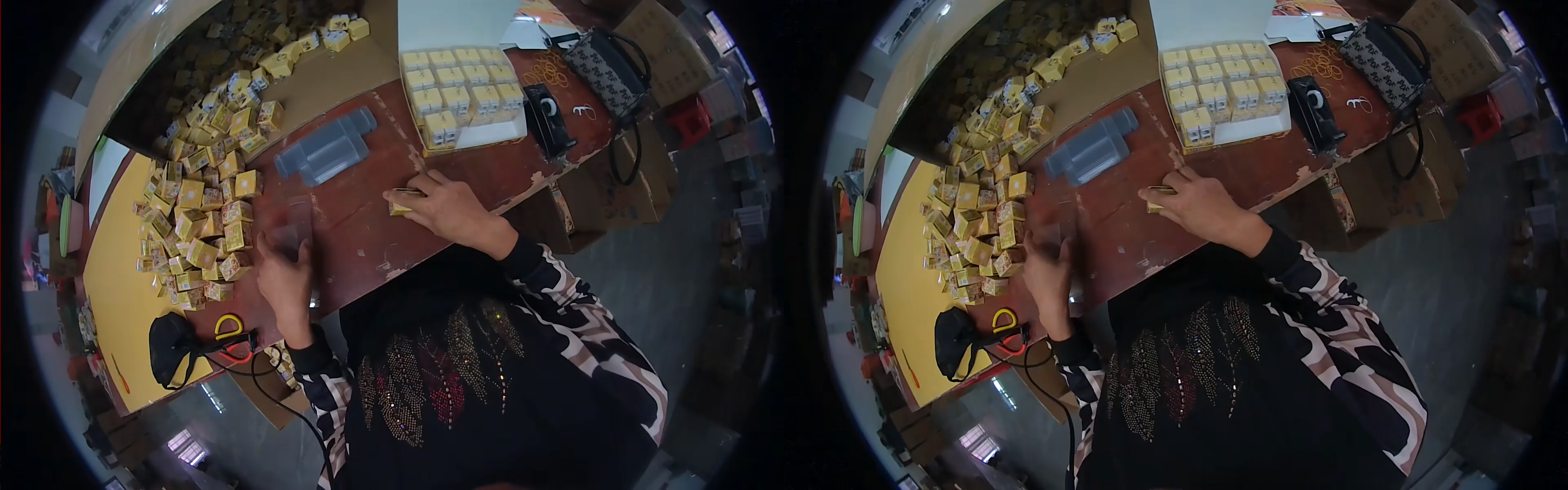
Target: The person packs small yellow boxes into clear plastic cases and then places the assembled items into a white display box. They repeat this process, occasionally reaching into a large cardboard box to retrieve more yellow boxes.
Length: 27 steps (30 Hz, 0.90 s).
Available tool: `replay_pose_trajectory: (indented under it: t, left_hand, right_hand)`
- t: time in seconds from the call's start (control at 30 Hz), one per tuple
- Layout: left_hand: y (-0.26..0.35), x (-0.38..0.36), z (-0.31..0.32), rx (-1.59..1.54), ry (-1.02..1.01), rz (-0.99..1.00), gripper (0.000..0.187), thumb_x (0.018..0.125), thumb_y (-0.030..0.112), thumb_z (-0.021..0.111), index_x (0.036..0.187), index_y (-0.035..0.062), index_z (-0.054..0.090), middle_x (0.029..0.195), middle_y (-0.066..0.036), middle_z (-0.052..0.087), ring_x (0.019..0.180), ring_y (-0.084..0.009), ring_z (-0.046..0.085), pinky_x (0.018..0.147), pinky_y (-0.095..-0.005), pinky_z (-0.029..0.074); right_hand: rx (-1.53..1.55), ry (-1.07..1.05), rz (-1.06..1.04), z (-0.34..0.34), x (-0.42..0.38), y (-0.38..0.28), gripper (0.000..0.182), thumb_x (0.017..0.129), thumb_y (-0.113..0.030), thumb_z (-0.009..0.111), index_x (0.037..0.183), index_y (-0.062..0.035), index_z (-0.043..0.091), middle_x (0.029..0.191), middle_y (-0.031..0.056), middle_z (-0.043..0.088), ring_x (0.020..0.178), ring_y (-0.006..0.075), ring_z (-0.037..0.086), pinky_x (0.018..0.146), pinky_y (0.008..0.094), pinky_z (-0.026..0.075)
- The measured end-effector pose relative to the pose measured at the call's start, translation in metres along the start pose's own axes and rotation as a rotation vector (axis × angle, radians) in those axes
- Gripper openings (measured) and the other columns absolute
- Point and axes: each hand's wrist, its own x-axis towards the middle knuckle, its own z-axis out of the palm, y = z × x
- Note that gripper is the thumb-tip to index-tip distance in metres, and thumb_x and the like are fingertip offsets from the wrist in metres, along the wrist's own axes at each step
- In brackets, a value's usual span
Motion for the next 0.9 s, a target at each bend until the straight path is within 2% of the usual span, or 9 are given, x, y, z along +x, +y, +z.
replay_pose_trajectory:
  t: [0.1,0.17,0.3,0.37,0.4,0.57,0.67,0.8,0.9]
  left_hand:
    - [-0.007,-0.005,-0.005,-0.327,-0.054,0.061,0.076,0.082,0.03,0.077,0.139,-0.0036,0.04,0.1,-0.022,0.068,0.095,-0.0349,0.068,0.079,-0.04,0.054]
    - [-0.011,-0.009,-0.004,-0.878,-0.27,0.07,0.065,0.084,0.018,0.076,0.136,-0.004,0.044,0.106,-0.017,0.066,0.1,-0.0276,0.067,0.084,-0.0351,0.053]
    - [0.017,-0.018,0.005,-0.694,-0.061,0.153,0.055,0.081,0.013,0.078,0.127,-0.0027,0.05,0.112,-0.018,0.064,0.095,-0.0307,0.066,0.083,-0.0382,0.052]
    - [0.028,-0.016,0.004,-0.181,0.414,0.486,0.051,0.086,0.013,0.075,0.128,-0.0029,0.053,0.119,-0.016,0.061,0.101,-0.025,0.065,0.088,-0.0332,0.05]
    - [0.035,-0.018,0.0,-0.184,0.414,0.489,0.051,0.086,0.013,0.075,0.128,-0.0029,0.053,0.119,-0.016,0.061,0.101,-0.025,0.065,0.088,-0.0332,0.05]
    - [0.069,-0.04,-0.027,-1.433,-0.617,0.345,0.051,0.09,0.01,0.07,0.136,-0.0015,0.052,0.13,-0.013,0.062,0.119,-0.0205,0.059,0.098,-0.0316,0.047]
    - [0.079,-0.048,-0.025,-1.708,-0.822,0.231,0.054,0.087,0.009,0.073,0.135,-0.0013,0.051,0.128,-0.013,0.062,0.117,-0.0207,0.06,0.1,-0.0326,0.047]
    - [0.079,-0.055,-0.019,-1.855,-0.837,0.182,0.057,0.083,0.007,0.076,0.133,-0.0016,0.051,0.125,-0.013,0.062,0.118,-0.0205,0.059,0.1,-0.0331,0.049]
    - [0.082,-0.06,-0.022,-1.74,-0.58,0.327,0.059,0.079,0.001,0.078,0.132,-0.0019,0.051,0.124,-0.012,0.061,0.119,-0.0199,0.058,0.099,-0.0336,0.051]
  right_hand:
    - [0.09,-0.005,0.009,-0.003,0.003,0.002,0.051,0.081,-0.02,0.075,0.13,-0.022,0.061,0.104,0.0056,0.061,0.099,0.0268,0.063,0.078,0.0377,0.057]
    - [0.3,-0.037,0.109,-0.009,0.004,0.001,0.05,0.08,-0.018,0.077,0.127,-0.0176,0.062,0.106,0.0071,0.063,0.101,0.0278,0.063,0.079,0.0392,0.056]
    - [0.514,0.08,0.166,-0.019,0.002,-0.007,0.05,0.077,-0.014,0.079,0.123,-0.0126,0.062,0.108,0.0082,0.065,0.1,0.0286,0.064,0.08,0.0396,0.056]
    - [0.495,0.165,-0.011,-0.023,0.0,-0.006,0.047,0.074,-0.01,0.081,0.118,-0.0098,0.063,0.109,0.0072,0.066,0.098,0.0275,0.064,0.081,0.0383,0.055]
    - [0.492,0.167,-0.008,-0.027,0.0,-0.007,0.047,0.074,-0.01,0.081,0.118,-0.0098,0.063,0.109,0.0072,0.066,0.098,0.0275,0.064,0.081,0.0383,0.055]
    - [0.512,0.237,-0.196,-0.054,0.0,-0.023,0.043,0.072,-0.007,0.08,0.113,-0.0114,0.069,0.111,0.0049,0.067,0.095,0.0244,0.064,0.081,0.0373,0.055]
    - [0.572,0.22,-0.236,-0.059,-0.002,-0.025,0.046,0.07,-0.007,0.08,0.114,-0.0123,0.069,0.111,0.0039,0.067,0.096,0.0251,0.064,0.082,0.0368,0.055]
    - [0.606,0.229,-0.301,-0.062,0.002,-0.029,0.045,0.071,-0.008,0.082,0.114,-0.0104,0.069,0.112,0.0066,0.067,0.097,0.0248,0.064,0.083,0.0361,0.055]
    - [0.708,0.328,-0.205,-0.071,0.005,-0.038,0.038,0.075,-0.009,0.081,0.111,-0.0069,0.068,0.112,0.0109,0.066,0.098,0.0243,0.064,0.084,0.0346,0.054]
